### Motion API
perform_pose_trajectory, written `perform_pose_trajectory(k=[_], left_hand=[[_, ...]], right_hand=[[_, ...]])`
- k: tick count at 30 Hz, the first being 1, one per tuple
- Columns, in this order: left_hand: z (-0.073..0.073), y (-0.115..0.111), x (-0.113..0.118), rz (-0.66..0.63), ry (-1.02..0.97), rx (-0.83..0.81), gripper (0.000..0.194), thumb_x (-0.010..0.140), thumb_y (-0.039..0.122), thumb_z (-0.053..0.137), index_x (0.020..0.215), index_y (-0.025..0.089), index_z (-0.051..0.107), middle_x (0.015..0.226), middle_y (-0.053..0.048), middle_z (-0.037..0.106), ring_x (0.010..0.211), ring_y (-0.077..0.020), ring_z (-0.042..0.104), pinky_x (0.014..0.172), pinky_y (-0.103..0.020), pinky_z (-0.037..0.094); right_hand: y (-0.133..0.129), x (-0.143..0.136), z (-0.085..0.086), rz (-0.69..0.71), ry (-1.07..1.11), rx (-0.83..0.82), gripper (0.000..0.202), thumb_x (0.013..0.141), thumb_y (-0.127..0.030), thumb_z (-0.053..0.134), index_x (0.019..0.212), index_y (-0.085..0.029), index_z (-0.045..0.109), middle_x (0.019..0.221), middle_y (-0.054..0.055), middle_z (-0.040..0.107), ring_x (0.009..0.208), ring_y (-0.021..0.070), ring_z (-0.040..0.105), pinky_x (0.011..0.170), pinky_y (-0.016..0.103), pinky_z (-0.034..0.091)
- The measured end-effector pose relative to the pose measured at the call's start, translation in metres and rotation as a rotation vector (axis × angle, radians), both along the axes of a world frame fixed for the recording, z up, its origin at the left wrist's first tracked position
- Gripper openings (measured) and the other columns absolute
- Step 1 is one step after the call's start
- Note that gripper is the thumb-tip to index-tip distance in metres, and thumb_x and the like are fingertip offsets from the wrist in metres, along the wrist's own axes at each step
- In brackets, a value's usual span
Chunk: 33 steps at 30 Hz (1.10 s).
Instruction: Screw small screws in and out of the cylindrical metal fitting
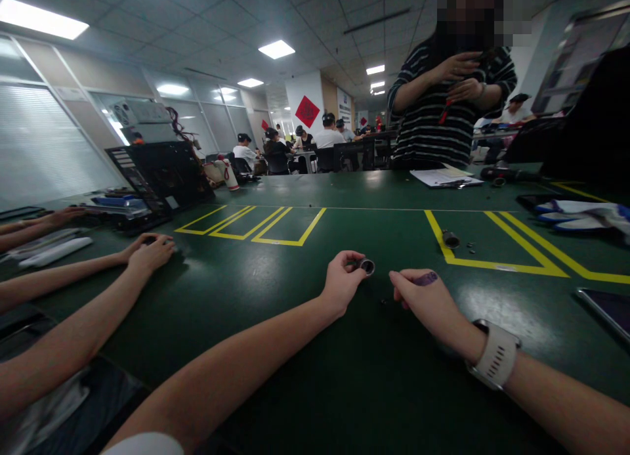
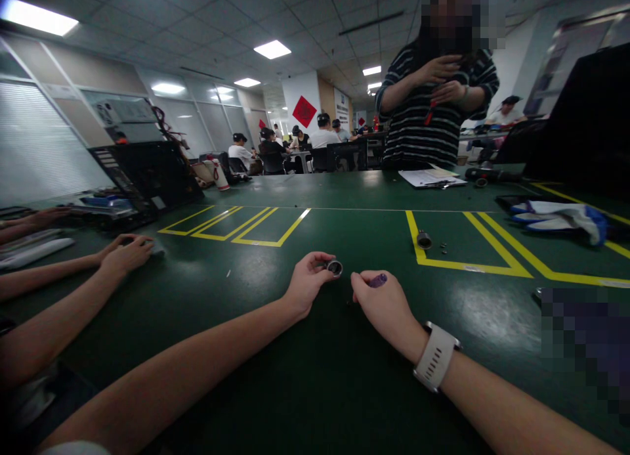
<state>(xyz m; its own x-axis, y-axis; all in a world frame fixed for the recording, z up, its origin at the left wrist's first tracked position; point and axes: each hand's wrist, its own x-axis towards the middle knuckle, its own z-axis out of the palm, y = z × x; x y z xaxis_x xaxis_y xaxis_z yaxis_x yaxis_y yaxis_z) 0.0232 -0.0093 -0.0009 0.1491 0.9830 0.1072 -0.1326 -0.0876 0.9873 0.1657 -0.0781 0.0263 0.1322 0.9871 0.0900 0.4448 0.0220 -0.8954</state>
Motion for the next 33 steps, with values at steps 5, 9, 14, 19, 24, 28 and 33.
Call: perform_pose_trajectory(k=[5, 9, 14, 19, 24, 28, 33], left_hand=[[0.002, -0.001, 0.001, 0.002, -0.013, 0.001, 0.029, 0.060, 0.001, 0.065, 0.085, 0.014, 0.059, 0.080, -0.001, 0.065, 0.072, -0.0117, 0.063, 0.073, -0.028, 0.052], [0.001, 0.000, 0.000, -0.003, -0.030, 0.009, 0.027, 0.061, 0.003, 0.065, 0.085, 0.014, 0.060, 0.080, -0.001, 0.065, 0.070, -0.0114, 0.062, 0.070, -0.027, 0.053], [-0.001, 0.000, -0.001, -0.042, -0.047, 0.020, 0.023, 0.064, 0.006, 0.065, 0.085, 0.014, 0.061, 0.083, -0.002, 0.065, 0.070, -0.0113, 0.062, 0.068, -0.026, 0.053], [0.003, -0.003, 0.000, -0.062, -0.018, 0.027, 0.020, 0.064, 0.005, 0.064, 0.083, 0.012, 0.062, 0.084, -0.004, 0.066, 0.072, -0.0119, 0.063, 0.069, -0.027, 0.054], [0.007, -0.007, 0.001, -0.068, 0.019, 0.036, 0.022, 0.065, 0.002, 0.062, 0.084, 0.012, 0.064, 0.082, -0.004, 0.067, 0.072, -0.0121, 0.064, 0.072, -0.027, 0.053], [0.006, -0.008, 0.001, -0.074, 0.027, 0.063, 0.024, 0.064, 0.000, 0.061, 0.084, 0.012, 0.064, 0.080, -0.003, 0.068, 0.071, -0.0122, 0.065, 0.072, -0.027, 0.053], [0.007, -0.010, 0.002, -0.081, 0.039, 0.075, 0.021, 0.065, 0.003, 0.061, 0.084, 0.011, 0.065, 0.076, -0.004, 0.069, 0.069, -0.0128, 0.065, 0.069, -0.026, 0.052]], right_hand=[[-0.007, -0.001, -0.007, 0.174, -0.227, 0.285, 0.035, 0.085, -0.034, 0.044, 0.053, -0.021, 0.051, 0.055, -0.001, 0.053, 0.057, 0.0151, 0.051, 0.056, 0.029, 0.036], [-0.008, 0.002, -0.014, 0.200, -0.255, 0.409, 0.034, 0.090, -0.032, 0.041, 0.060, -0.021, 0.053, 0.060, 0.000, 0.054, 0.062, 0.0149, 0.052, 0.060, 0.029, 0.039], [-0.009, 0.003, -0.010, 0.228, -0.195, 0.511, 0.027, 0.090, -0.029, 0.042, 0.067, -0.021, 0.054, 0.066, 0.000, 0.056, 0.067, 0.0152, 0.052, 0.064, 0.030, 0.041], [-0.009, 0.002, -0.009, 0.253, -0.196, 0.535, 0.022, 0.090, -0.028, 0.043, 0.072, -0.022, 0.055, 0.071, 0.002, 0.057, 0.070, 0.0169, 0.053, 0.066, 0.032, 0.041], [-0.009, 0.004, -0.012, 0.258, -0.190, 0.537, 0.020, 0.090, -0.029, 0.042, 0.076, -0.023, 0.056, 0.077, 0.003, 0.059, 0.073, 0.0180, 0.053, 0.069, 0.034, 0.042], [-0.009, 0.004, -0.013, 0.284, -0.212, 0.549, 0.017, 0.089, -0.027, 0.043, 0.079, -0.022, 0.056, 0.079, 0.003, 0.059, 0.075, 0.0179, 0.053, 0.070, 0.034, 0.042], [-0.009, 0.003, -0.013, 0.305, -0.232, 0.582, 0.016, 0.089, -0.025, 0.045, 0.077, -0.022, 0.054, 0.078, 0.003, 0.057, 0.076, 0.0175, 0.053, 0.071, 0.033, 0.042]])
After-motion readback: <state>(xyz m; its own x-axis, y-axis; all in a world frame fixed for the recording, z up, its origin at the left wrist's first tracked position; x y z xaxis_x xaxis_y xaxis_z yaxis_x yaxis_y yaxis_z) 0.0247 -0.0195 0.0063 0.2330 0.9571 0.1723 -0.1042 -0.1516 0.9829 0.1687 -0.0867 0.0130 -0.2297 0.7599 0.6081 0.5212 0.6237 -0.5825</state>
